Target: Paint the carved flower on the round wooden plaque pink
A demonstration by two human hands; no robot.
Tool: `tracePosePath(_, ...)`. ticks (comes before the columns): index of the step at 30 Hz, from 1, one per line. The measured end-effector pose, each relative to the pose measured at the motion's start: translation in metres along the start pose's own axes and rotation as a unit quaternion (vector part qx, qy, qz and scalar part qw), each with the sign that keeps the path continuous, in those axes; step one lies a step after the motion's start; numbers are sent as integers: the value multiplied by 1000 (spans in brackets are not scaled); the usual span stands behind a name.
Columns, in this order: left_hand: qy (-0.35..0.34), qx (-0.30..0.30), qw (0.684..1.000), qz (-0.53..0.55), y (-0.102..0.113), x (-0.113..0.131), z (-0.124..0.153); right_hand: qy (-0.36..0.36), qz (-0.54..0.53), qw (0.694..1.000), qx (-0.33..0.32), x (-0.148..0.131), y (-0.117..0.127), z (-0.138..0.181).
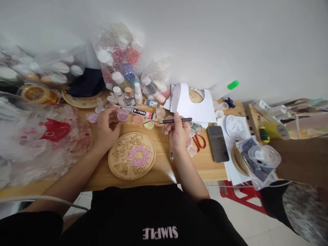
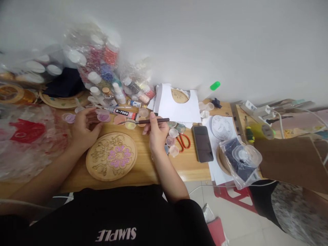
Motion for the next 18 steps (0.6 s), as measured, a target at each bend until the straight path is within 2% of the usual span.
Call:
tracePosePath(6,0,16,998,-67,4,-1,-1,-5,29,1000,0,0,-1,0)
tracePosePath(10,12,8,999,-43,0,-6,-2,-5,29,1000,-1,-1,-2,1)
tracePosePath(18,4,-4,1000,-18,-3,0,-2,-10,37,999,-4,3,-2,1)
Point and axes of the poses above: each hand's wrist, its own z-axis away from the middle knuckle, its own y-axis out of the back of the hand, x = y × z, the point moved 9 cm from there along -z, towards the middle knuckle, and after that the axes turned 4 degrees about -z, right-handed, at the moved point
